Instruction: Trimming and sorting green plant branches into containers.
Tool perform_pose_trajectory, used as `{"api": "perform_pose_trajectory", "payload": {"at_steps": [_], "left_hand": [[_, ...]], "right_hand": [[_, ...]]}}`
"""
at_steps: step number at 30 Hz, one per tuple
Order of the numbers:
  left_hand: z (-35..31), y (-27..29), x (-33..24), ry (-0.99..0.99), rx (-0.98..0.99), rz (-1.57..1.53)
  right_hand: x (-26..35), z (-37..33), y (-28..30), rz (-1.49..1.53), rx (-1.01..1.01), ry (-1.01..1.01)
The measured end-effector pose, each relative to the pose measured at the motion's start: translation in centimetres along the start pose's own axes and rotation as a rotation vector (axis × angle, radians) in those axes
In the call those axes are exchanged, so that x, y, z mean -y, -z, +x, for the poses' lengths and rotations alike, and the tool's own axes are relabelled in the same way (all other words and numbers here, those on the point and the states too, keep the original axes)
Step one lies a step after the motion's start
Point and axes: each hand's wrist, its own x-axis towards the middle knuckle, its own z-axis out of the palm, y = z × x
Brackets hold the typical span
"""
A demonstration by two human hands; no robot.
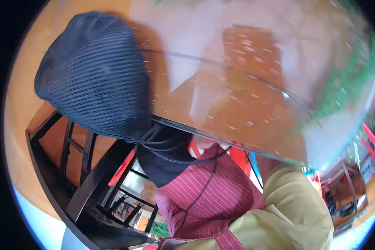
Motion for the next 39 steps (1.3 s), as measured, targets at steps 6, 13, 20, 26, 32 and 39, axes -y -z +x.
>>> {"api": "perform_pose_trajectory", "payload": {"at_steps": [6, 13, 20, 26, 32, 39], "left_hand": [[-1.5, 2.0, -1.7, -0.352, 0.034, 0.044], [-7.5, 7.2, -6.0, -0.492, -0.02, 0.022], [-9.3, 9.7, -5.8, -0.534, -0.031, 0.055], [-9.0, 9.2, -5.7, -0.529, -0.03, 0.075], [-8.2, 7.8, -6.2, -0.525, 0.008, 0.012], [-7.4, 6.5, -7.8, -0.473, 0.012, 0.008]], "right_hand": [[3.3, -9.2, 7.3, 0.093, 0.009, 0.222], [14.3, -32.4, 4.7, 0.075, -0.07, 0.169], [22.8, -39.8, 23.7, -0.05, -0.044, 0.437], [24.9, -35.2, 27.6, -0.534, -0.832, 0.314], [21.0, -24.4, 35.0, -0.098, -0.629, 0.206], [18.7, -13.2, 26.7, -0.69, -0.739, 0.544]]}}
